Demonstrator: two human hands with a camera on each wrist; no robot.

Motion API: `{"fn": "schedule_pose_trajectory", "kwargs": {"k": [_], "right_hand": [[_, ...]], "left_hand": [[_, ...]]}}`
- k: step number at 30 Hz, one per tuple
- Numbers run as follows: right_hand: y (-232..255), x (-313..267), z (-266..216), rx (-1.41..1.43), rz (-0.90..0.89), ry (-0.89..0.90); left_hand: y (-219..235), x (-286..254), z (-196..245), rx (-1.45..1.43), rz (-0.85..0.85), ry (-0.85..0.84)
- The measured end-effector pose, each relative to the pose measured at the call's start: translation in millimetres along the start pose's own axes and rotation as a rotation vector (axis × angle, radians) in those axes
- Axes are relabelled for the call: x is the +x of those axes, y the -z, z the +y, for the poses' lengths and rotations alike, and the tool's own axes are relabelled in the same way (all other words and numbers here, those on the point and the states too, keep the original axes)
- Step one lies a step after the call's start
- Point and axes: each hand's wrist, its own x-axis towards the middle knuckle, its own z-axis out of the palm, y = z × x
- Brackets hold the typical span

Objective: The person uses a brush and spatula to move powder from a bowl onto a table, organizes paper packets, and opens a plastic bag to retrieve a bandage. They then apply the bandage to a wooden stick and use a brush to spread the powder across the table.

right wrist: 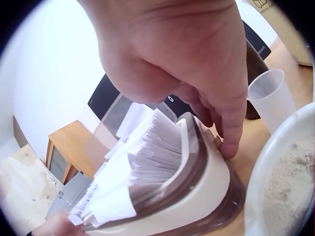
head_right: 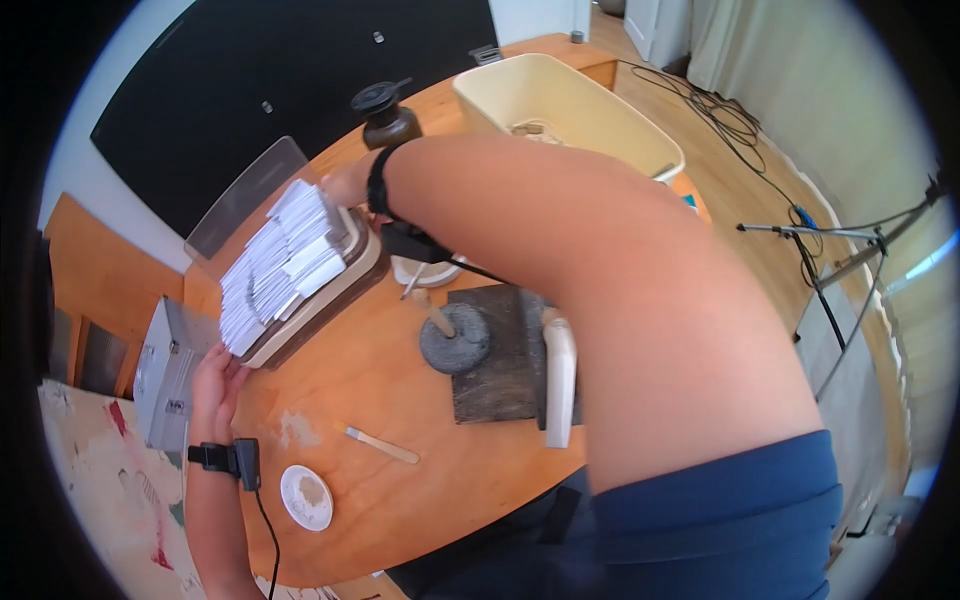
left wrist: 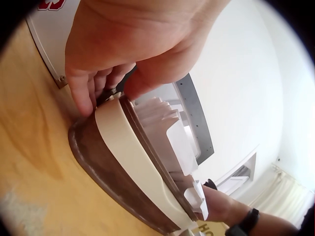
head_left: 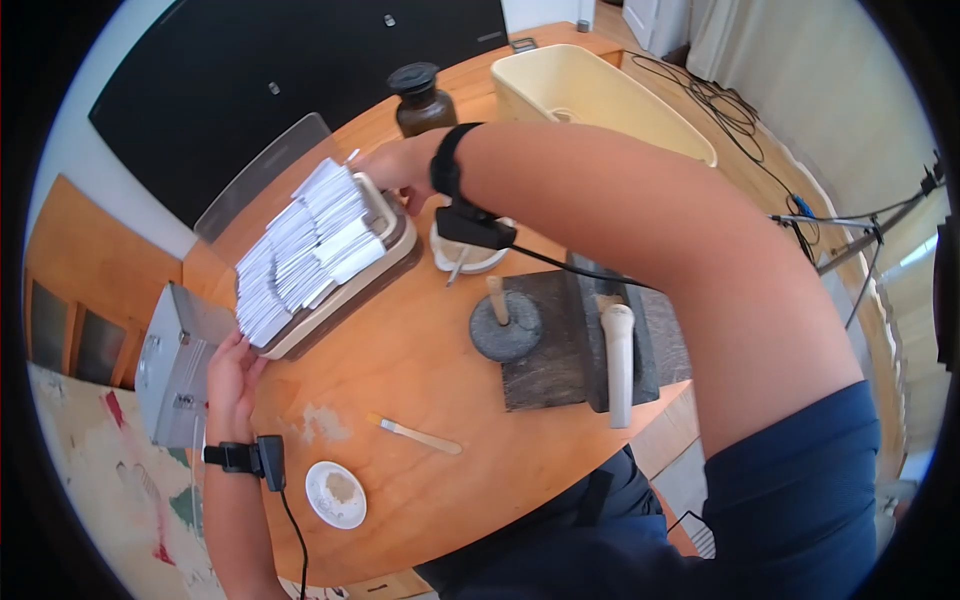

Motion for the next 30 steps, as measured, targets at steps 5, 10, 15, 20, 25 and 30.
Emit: {"fn": "schedule_pose_trajectory", "kwargs": {"k": [5, 10, 15, 20, 25, 30], "right_hand": [[9.6, -4.9, 9.5, -0.256, -0.177, 0.192], [-5.8, -14.8, 8.7, -0.05, 0.082, -0.037], [-7.1, -4.9, 16.5, -0.172, 0.095, -0.048], [12.8, 28.5, 66.6, -0.743, -0.069, 0.388], [-21.7, -40.8, -2.6, -0.01, 0.119, -0.13], [-17.4, -13.7, 2.1, -0.022, 0.231, -0.125]], "left_hand": [[-10.3, -10.6, 3.5, 0.028, 0.148, 0.022], [-21.5, -15.4, 9.7, 0.003, 0.023, 0.041], [-25.1, -22.4, 9.0, 0.037, 0.055, 0.03], [-22.6, -17.4, 6.3, 0.009, 0.168, 0.085], [-26.8, -25.3, -4.7, 0.044, 0.089, 0.014], [-24.8, 4.7, -1.2, 0.038, 0.029, 0.006]]}}
